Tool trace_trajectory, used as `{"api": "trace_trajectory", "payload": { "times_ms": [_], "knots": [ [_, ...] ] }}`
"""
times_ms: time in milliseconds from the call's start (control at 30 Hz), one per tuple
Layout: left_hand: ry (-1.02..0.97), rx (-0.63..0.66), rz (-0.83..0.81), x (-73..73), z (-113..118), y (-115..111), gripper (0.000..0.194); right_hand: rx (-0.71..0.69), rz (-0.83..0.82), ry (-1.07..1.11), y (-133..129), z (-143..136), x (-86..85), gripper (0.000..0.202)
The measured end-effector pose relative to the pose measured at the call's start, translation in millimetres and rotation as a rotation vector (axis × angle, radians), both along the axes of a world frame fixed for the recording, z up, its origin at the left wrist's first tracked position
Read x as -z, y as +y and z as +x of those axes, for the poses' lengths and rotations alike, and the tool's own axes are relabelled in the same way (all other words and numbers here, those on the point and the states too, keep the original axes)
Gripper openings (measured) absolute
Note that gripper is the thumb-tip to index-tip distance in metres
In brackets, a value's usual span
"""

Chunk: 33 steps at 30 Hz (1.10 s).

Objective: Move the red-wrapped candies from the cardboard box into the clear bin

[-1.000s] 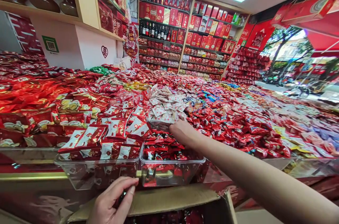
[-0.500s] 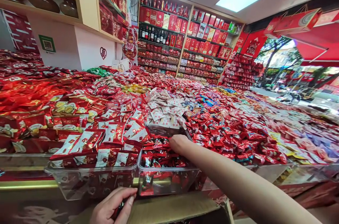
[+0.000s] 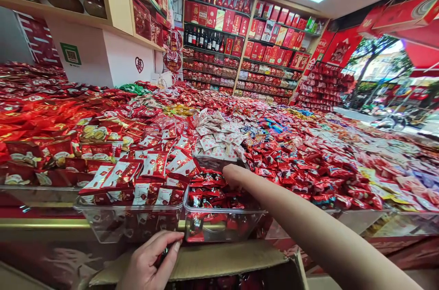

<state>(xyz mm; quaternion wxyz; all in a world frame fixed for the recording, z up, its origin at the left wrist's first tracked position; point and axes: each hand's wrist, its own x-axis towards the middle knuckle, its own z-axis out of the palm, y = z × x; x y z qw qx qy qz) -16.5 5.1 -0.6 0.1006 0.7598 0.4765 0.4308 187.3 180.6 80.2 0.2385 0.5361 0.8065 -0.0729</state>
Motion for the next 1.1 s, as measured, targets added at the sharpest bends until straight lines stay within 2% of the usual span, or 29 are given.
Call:
{"api": "trace_trajectory", "payload": {
  "times_ms": [100,200,267,333,400,433,567,633,733,867,967,1033,1100],
  "knots": [
    [-0.023,-0.005,-0.041,0.6,-1,1,0.015,0.027,-0.014,-0.047,-2,-2,-4.8,0.015],
    [-0.119,0.016,-0.16,0.0,-3,-2,0.018,0.011,0.134,0.016,-11,3,-19.7,0.023],
    [-0.293,0.033,-0.317,-3.6,-3,-7,0.024,0.001,0.253,0.074,-25,9,-34.4,0.028],
    [-0.542,0.068,-0.479,-11.2,0,-12,0.03,-0.028,0.355,0.216,-47,14,-48.6,0.028],
    [-0.776,0.125,-0.579,-22.2,8,-17,0.033,-0.093,0.412,0.542,-77,17,-57.3,0.024],
    [-0.858,0.161,-0.6,-28.4,14,-19,0.035,-0.111,0.376,0.702,-94,17,-58.5,0.022],
    [-1.168,0.238,-0.661,-51.1,38,-27,0.047,-0.044,0.099,1.013,-148,16,-44.8,0.022],
    [-1.205,0.239,-0.66,-58.7,49,-31,0.053,-0.019,-0.012,1.134,-162,14,-33.1,0.024],
    [-1.164,0.207,-0.657,-65.4,59,-36,0.057,0.022,-0.058,1.3,-167,12,-17.5,0.023],
    [-1.051,0.207,-0.588,-63.3,63,-39,0.056,0.108,-0.044,1.41,-165,12,-0.6,0.022],
    [-1.005,0.227,-0.678,-55.3,61,-38,0.053,0.211,-0.085,1.538,-167,11,8.5,0.023],
    [-1.002,0.194,-0.753,-50.2,59,-35,0.05,0.284,-0.128,1.59,-170,11,11.5,0.025],
    [-1.005,0.14,-0.805,-47.0,55,-32,0.046,0.29,-0.073,1.575,-173,14,12.4,0.025]
  ]
}}
